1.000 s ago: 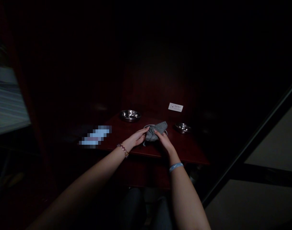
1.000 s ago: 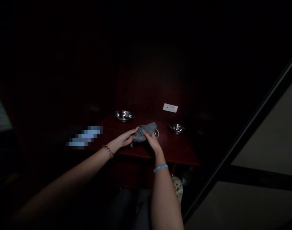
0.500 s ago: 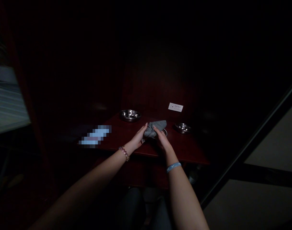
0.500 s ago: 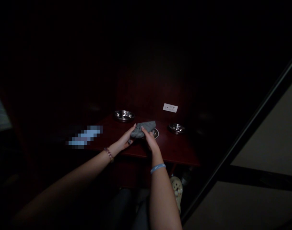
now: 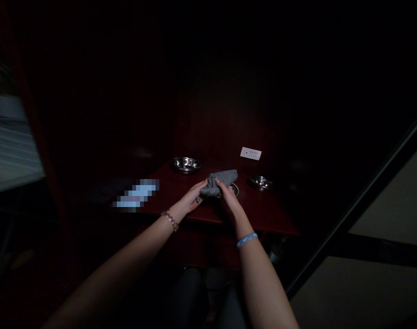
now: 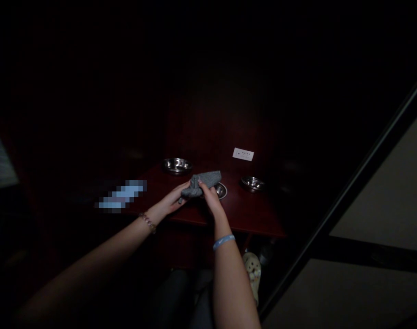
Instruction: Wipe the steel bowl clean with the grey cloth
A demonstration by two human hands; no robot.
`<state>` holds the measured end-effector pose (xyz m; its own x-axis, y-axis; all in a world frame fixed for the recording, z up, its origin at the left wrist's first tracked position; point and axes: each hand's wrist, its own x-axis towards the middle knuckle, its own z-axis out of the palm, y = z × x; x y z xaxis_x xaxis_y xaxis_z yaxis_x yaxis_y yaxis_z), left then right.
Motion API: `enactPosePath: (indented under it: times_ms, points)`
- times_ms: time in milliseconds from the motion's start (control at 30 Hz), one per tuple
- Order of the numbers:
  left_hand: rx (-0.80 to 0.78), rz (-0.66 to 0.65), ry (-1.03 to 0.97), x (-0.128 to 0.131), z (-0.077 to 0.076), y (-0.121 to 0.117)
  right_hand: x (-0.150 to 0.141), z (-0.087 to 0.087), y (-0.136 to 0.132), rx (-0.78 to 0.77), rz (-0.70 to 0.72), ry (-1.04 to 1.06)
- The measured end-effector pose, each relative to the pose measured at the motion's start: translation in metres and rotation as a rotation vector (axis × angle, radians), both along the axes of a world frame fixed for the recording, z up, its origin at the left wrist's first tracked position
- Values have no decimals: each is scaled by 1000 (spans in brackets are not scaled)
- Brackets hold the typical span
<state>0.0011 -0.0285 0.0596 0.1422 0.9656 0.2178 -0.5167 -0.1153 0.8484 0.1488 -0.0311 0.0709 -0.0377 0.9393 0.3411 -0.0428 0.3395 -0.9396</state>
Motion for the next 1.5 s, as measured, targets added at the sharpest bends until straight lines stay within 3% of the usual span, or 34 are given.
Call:
enactPosePath:
  times_ms: [100, 167, 533, 833, 1100, 1167, 1367, 1500]
  points:
    - [-48, -29, -55, 4, -1, 3, -2, -2, 1, -153, 78, 135]
    - [-65, -39, -89, 7, 1, 0, -3, -2, 3, -170, 80, 168]
    - [-4, -10, -12, -4, -5, -22, -2, 2, 6, 44, 31, 246]
    - [62, 197, -30, -4, -4, -21, -7, 4, 2, 0, 12, 202]
    - [253, 427, 189, -8, 7, -19, -7, 5, 0, -23, 42, 199]
    - [245, 415, 149, -10, 8, -17, -8, 6, 0, -27, 61, 225]
    - [195, 189, 10, -15, 8, -18, -8, 9, -2, -40, 184, 300]
    - [241, 192, 58, -10, 7, -19, -12, 7, -5, -81, 212, 305]
